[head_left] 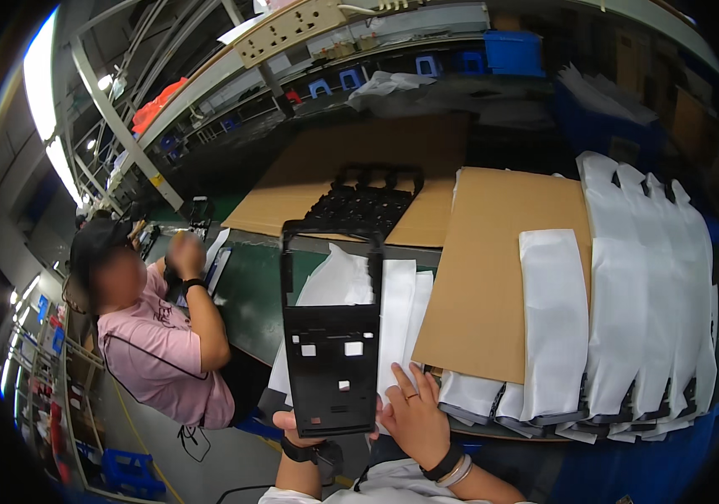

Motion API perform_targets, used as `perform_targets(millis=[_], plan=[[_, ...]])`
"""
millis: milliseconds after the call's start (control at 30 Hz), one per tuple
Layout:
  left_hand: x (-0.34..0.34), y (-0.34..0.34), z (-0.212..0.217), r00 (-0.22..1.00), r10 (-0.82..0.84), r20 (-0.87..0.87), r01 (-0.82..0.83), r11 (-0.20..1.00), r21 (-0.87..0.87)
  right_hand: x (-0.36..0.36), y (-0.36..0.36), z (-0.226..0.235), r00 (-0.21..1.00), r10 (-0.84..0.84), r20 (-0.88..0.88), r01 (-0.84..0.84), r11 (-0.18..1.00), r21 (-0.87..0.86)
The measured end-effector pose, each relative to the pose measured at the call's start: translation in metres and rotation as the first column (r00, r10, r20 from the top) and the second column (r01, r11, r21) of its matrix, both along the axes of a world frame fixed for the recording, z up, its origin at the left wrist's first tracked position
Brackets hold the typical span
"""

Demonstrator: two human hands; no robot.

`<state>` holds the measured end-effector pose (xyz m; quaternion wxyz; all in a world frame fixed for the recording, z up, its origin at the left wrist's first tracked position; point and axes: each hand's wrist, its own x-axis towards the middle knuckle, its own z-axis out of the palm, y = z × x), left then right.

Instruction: Inspecting and inserting black electronic device housings into protective white foam sleeves on a factory assembly line.

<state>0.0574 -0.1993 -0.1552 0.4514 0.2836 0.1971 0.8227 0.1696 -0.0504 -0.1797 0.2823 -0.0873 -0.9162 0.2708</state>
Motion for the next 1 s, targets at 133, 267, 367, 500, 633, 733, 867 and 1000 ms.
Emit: perform_targets(millis=[133, 267, 367, 500, 633, 733, 867, 1000], plan=[[0.003, -0.007, -0.016, 0.996, -0.042, 0.074, 0.034, 0.994, 0.101, 0.002, -0.001, 0.006, 0.998, 0.045, 0.031, -0.045, 0.999, -0.013], [0.0, 0.0, -0.024, 0.989, -0.097, 0.109, 0.078, 0.983, 0.169, 0.001, 0.002, 0.007, 0.996, 0.084, 0.037, -0.084, 0.996, -0.011], [0.0, 0.009, -0.01, 0.987, -0.122, 0.1, 0.102, 0.976, 0.191, 0.0, -0.004, 0.013, 0.994, 0.111, -0.004, -0.111, 0.988, -0.111], [0.004, 0.065, 0.069, 0.994, -0.098, -0.057, 0.097, 0.995, -0.013, 0.0, -0.004, 0.005, 0.997, 0.017, 0.073, -0.013, 0.999, -0.045], [0.013, 0.092, 0.112, 0.979, 0.178, 0.096, -0.155, 0.966, -0.205, -0.001, -0.001, 0.005, 0.992, 0.024, 0.123, -0.035, 0.996, 0.084], [0.014, 0.099, 0.121, 0.967, 0.229, 0.11, -0.201, 0.956, -0.215, -0.001, -0.003, 0.006, 0.994, 0.018, 0.111, -0.029, 0.994, 0.105], [0.015, 0.098, 0.125, 0.981, 0.187, 0.059, -0.173, 0.966, -0.192, -0.002, -0.004, 0.005, 0.996, 0.007, 0.089, -0.016, 0.994, 0.11], [0.015, 0.096, 0.128, 0.984, 0.173, 0.05, -0.16, 0.965, -0.207, -0.003, -0.006, 0.008, 0.999, 0.011, 0.051, -0.015, 0.997, 0.07]])
